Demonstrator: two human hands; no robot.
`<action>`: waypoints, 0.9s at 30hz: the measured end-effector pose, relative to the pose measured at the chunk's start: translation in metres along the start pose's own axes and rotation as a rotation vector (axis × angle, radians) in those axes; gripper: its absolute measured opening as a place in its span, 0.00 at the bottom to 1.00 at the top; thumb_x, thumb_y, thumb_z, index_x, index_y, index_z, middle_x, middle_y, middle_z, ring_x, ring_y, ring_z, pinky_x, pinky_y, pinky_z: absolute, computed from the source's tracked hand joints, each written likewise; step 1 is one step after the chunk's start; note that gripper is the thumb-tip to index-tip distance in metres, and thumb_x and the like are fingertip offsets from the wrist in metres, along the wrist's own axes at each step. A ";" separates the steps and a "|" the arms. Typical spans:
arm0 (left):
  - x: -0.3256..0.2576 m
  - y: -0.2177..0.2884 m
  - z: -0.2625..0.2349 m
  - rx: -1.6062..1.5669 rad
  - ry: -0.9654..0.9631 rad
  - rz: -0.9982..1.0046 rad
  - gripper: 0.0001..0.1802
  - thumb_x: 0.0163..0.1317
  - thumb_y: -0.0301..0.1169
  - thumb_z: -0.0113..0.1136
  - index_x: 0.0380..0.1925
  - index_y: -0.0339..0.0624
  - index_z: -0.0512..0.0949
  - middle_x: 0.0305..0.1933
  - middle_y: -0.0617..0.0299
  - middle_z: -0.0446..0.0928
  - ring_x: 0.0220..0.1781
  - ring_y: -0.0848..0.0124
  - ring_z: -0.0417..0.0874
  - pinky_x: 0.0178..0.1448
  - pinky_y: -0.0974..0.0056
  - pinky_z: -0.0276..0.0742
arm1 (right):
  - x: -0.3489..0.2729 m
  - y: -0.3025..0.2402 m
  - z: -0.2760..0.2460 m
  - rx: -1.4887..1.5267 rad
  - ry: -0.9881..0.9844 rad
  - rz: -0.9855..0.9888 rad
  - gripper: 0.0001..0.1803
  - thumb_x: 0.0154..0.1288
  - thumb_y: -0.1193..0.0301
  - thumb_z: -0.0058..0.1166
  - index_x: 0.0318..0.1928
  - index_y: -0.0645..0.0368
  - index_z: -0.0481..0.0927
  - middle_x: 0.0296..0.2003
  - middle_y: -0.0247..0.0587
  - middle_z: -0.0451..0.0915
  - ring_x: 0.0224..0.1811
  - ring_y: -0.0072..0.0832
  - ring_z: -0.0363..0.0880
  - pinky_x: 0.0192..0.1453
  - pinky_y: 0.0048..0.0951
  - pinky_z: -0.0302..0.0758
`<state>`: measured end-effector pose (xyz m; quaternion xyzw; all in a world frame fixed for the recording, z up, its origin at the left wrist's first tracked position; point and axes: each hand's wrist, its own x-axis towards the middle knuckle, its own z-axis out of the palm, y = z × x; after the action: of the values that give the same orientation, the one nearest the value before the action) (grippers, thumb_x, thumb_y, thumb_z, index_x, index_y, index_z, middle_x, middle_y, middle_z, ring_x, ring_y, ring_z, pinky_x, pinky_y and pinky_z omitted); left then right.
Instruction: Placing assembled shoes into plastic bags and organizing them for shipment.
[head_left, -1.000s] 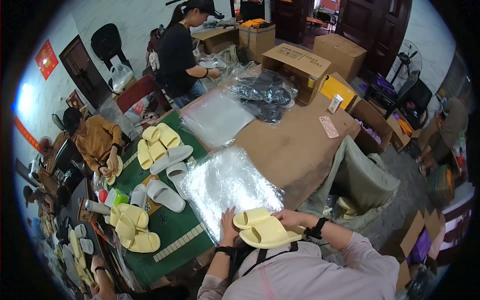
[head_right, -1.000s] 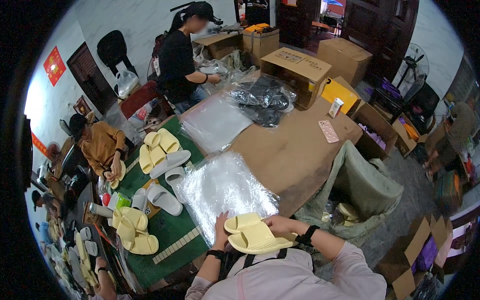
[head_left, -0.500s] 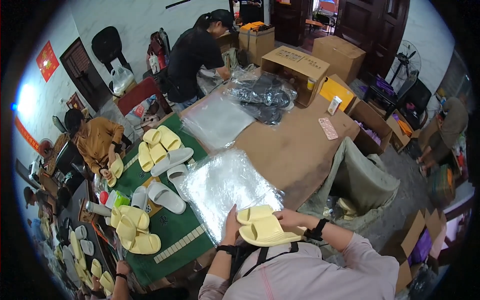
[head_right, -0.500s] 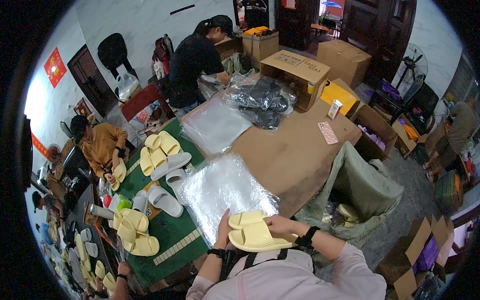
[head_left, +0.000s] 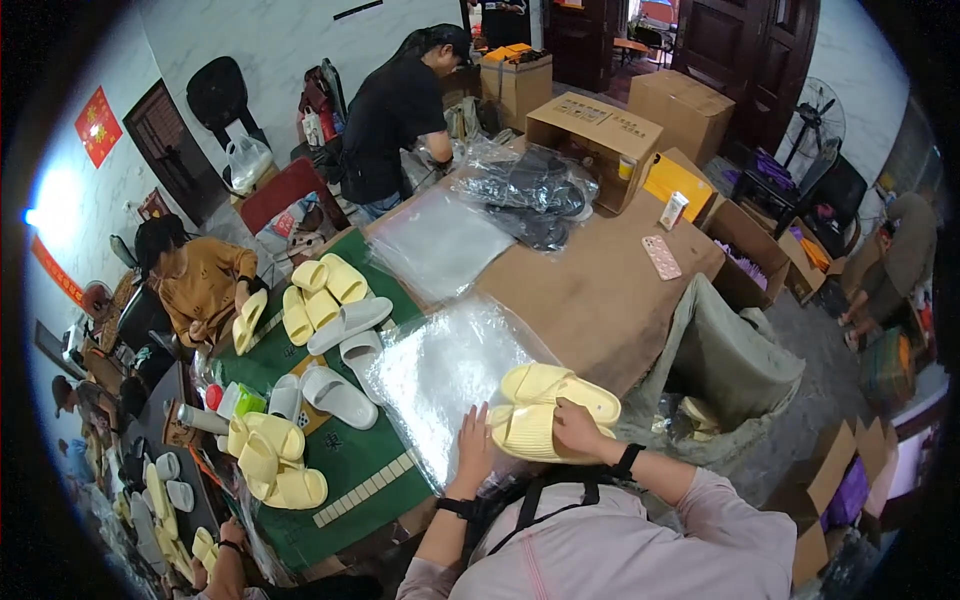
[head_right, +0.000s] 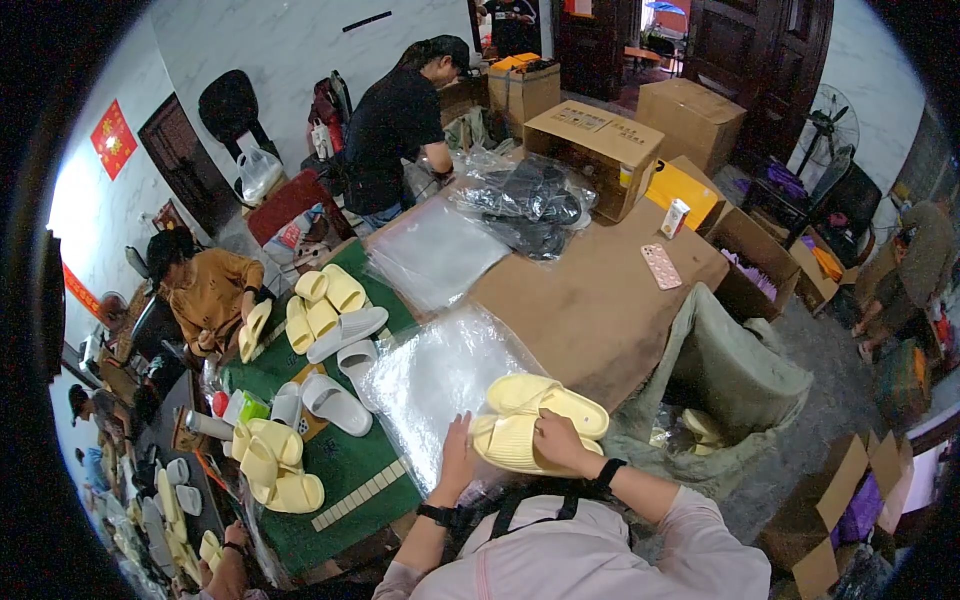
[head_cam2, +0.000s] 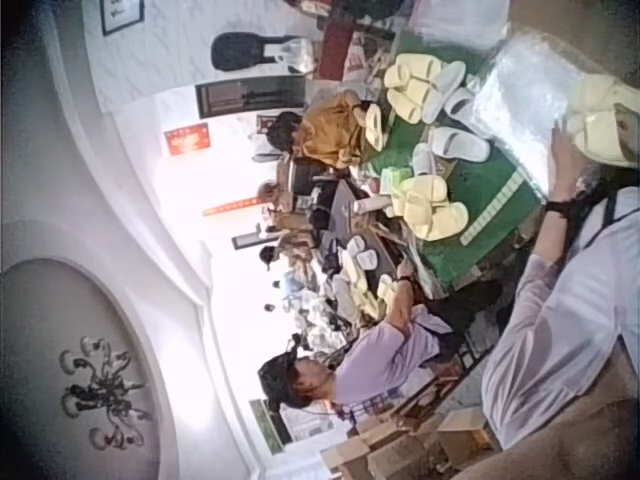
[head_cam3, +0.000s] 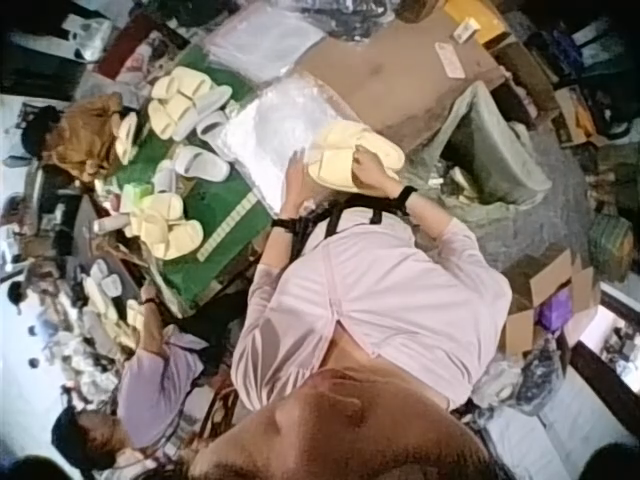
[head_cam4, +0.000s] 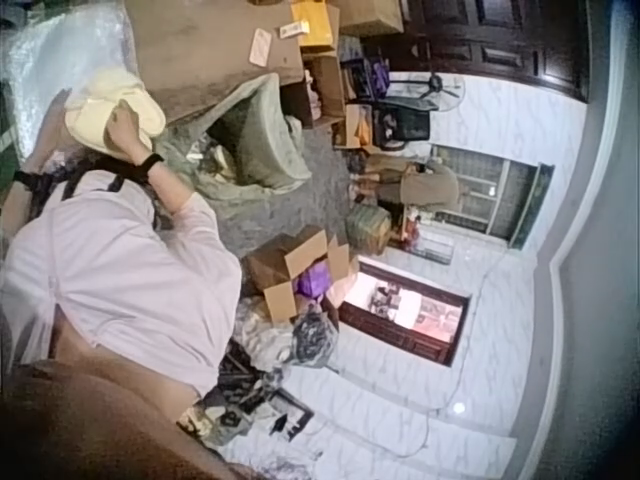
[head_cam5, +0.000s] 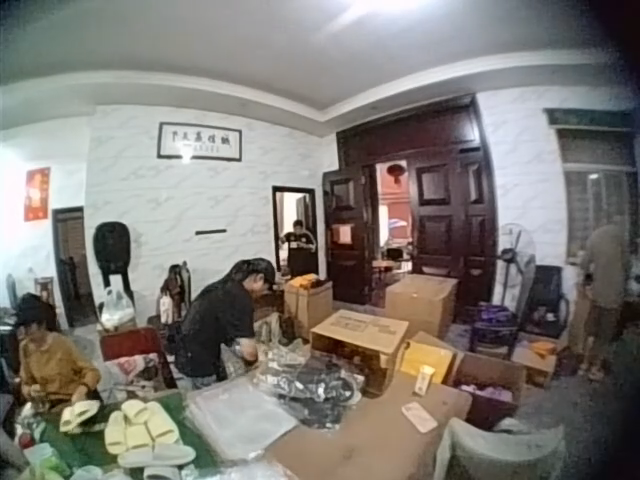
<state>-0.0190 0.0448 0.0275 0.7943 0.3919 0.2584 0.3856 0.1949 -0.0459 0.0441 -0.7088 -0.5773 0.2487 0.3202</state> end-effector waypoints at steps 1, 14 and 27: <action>-0.002 0.012 -0.001 0.131 -0.059 -0.020 0.24 0.68 0.31 0.40 0.65 0.46 0.59 0.68 0.41 0.52 0.68 0.44 0.55 0.69 0.44 0.51 | 0.000 -0.007 -0.001 -0.054 0.031 -0.037 0.09 0.54 0.72 0.50 0.26 0.68 0.75 0.33 0.53 0.73 0.34 0.51 0.74 0.39 0.44 0.71; -0.002 0.079 -0.007 0.052 -0.410 0.308 0.28 0.64 0.28 0.44 0.65 0.58 0.60 0.73 0.46 0.44 0.72 0.41 0.44 0.68 0.37 0.46 | 0.023 -0.031 0.020 -0.092 0.038 -0.108 0.10 0.50 0.66 0.53 0.28 0.59 0.73 0.37 0.50 0.72 0.41 0.48 0.71 0.43 0.46 0.65; -0.007 0.070 -0.028 -0.262 -0.617 -0.004 0.28 0.66 0.41 0.51 0.62 0.40 0.63 0.65 0.49 0.64 0.67 0.57 0.62 0.69 0.61 0.56 | 0.140 0.045 -0.044 0.374 0.202 0.278 0.11 0.57 0.66 0.51 0.39 0.56 0.78 0.42 0.48 0.74 0.38 0.44 0.73 0.40 0.38 0.70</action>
<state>-0.0139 0.0228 0.0994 0.7782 0.2217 0.0532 0.5852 0.2850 0.0776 0.0426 -0.7310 -0.3833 0.3208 0.4645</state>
